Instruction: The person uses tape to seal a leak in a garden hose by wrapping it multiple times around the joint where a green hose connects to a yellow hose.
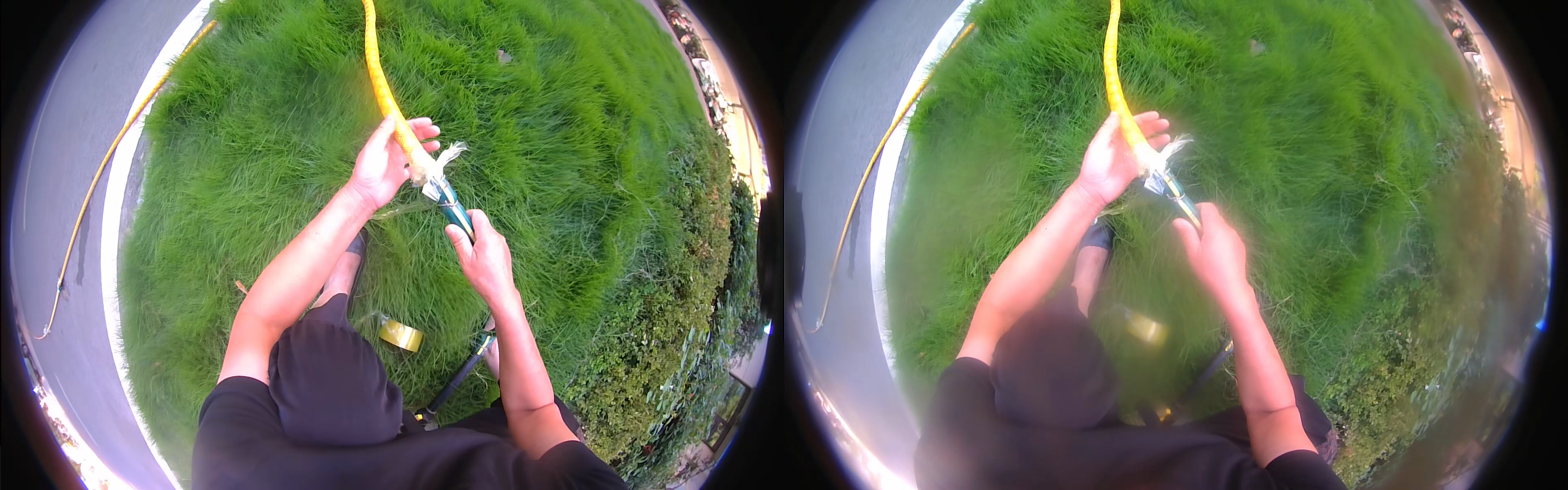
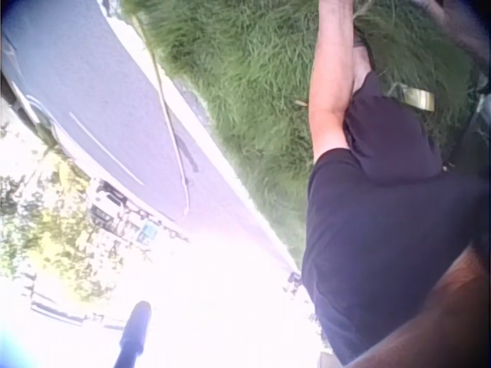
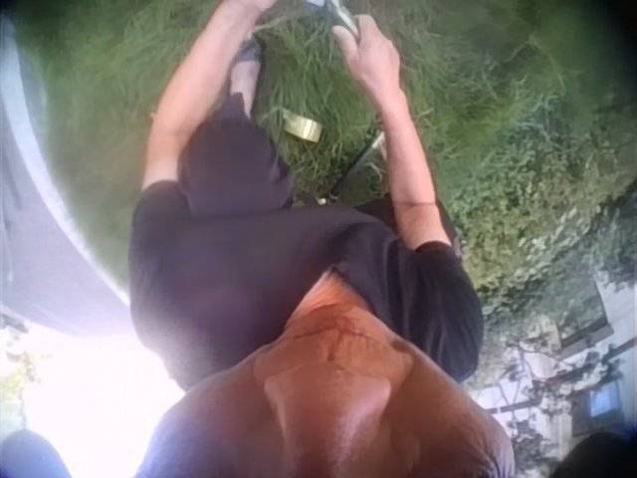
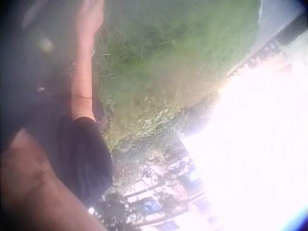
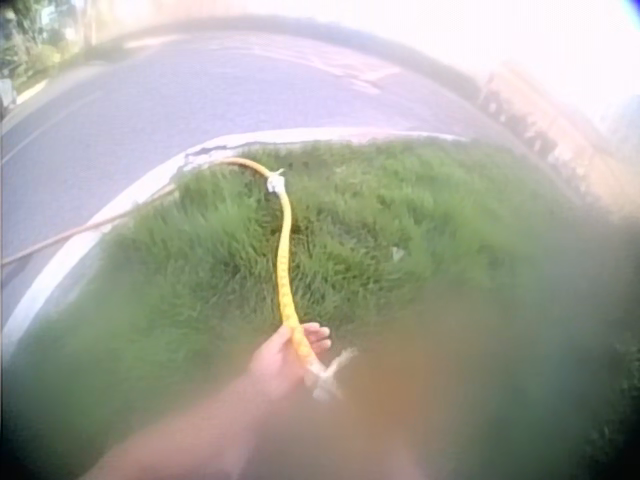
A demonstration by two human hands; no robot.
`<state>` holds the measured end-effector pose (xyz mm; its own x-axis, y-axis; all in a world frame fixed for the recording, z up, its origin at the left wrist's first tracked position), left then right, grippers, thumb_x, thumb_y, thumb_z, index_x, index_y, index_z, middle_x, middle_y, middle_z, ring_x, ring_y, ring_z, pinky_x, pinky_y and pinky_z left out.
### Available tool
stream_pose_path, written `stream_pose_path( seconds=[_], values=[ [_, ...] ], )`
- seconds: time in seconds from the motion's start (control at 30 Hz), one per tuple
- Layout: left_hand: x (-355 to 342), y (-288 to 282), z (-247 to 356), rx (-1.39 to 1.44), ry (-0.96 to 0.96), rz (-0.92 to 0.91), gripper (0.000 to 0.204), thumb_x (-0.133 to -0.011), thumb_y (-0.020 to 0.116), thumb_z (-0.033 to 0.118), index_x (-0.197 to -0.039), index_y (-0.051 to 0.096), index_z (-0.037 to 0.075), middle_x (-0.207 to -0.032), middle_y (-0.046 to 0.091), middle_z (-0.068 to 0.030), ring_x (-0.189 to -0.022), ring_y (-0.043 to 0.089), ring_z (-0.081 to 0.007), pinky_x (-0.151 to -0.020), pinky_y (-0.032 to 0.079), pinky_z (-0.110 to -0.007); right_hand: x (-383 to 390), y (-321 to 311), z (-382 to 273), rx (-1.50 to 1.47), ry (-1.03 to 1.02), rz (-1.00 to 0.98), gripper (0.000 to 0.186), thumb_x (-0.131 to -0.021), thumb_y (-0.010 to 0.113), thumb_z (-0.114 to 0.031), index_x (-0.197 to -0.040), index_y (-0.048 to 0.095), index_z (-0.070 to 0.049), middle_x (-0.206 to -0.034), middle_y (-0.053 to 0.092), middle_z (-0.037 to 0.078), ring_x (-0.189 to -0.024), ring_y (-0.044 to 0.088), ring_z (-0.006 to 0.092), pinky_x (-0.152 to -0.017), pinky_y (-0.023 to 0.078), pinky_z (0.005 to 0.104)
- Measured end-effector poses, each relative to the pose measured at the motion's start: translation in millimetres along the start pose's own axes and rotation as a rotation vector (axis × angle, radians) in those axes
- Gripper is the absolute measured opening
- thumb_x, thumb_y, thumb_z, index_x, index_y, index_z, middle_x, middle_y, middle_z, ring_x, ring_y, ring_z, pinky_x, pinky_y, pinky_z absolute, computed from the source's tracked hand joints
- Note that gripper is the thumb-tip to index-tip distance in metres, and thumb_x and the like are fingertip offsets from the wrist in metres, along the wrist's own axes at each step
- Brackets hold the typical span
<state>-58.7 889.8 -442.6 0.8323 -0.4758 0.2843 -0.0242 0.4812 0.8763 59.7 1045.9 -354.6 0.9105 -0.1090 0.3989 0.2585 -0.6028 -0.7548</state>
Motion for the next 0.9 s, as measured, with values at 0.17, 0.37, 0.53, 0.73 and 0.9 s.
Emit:
stream_pose_path(
  seconds=[0.17,0.37,0.53,0.73,0.9],
  values=[
    [2,6,-6,0.048,-0.024,-0.163,0.040,-0.100,0.035,0.037,-0.111,0.052,0.002,-0.112,0.058,-0.0155,-0.105,0.056,-0.0264,-0.092,0.045,-0.043,4,3,-3,0.022,-0.010,0.090,0.030,-0.089,0.057,-0.032,-0.097,0.052,-0.003,-0.079,0.061,0.020,-0.073,0.060,0.0395,-0.065,0.046,0.0459],
    [-1,10,-20,-0.340,-0.135,-0.002,0.048,-0.100,0.030,0.041,-0.132,0.044,0.009,-0.125,0.053,-0.0034,-0.113,0.048,-0.0180,-0.096,0.037,-0.042,-1,3,12,0.103,-0.432,0.552,0.036,-0.082,0.067,-0.021,-0.110,0.055,-0.003,-0.101,0.061,0.018,-0.096,0.057,0.0340,-0.083,0.047,0.0406],
    [8,-28,-20,-0.402,-0.128,0.211,0.060,-0.098,0.028,0.047,-0.146,0.023,0.012,-0.148,0.032,-0.0051,-0.135,0.031,-0.0227,-0.110,0.010,-0.053,58,68,18,0.028,-0.372,-0.053,0.049,-0.077,0.072,-0.025,-0.117,0.054,-0.003,-0.107,0.060,0.016,-0.102,0.057,0.0322,-0.089,0.046,0.0382],
    [25,-49,-24,-0.482,-0.200,0.183,0.034,-0.098,0.040,0.034,-0.105,0.060,0.007,-0.099,0.064,-0.0036,-0.089,0.061,-0.0125,-0.074,0.046,-0.025,106,182,64,0.225,-0.115,-0.492,0.049,-0.078,0.070,-0.033,-0.113,0.053,-0.003,-0.090,0.064,0.019,-0.080,0.065,0.0320,-0.071,0.052,0.0419],
    [56,-45,-34,-0.485,-0.441,-0.137,0.039,-0.098,0.037,0.038,-0.094,0.061,0.008,-0.093,0.065,-0.0038,-0.085,0.064,-0.0138,-0.074,0.047,-0.024,78,116,60,-0.742,0.221,-0.377,0.016,-0.094,0.052,-0.015,-0.090,0.062,-0.002,-0.065,0.055,-0.001,-0.060,0.052,0.0080,-0.058,0.041,0.0213]
  ],
)
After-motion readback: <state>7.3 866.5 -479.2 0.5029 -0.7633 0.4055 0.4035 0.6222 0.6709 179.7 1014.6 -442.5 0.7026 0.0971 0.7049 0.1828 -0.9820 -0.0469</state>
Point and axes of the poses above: each hand's wrist, its own x-axis away from the middle knuckle, its own y-axis out of the palm, z = x × y, the point moved 2 cm from there along -x, towards the middle knuckle
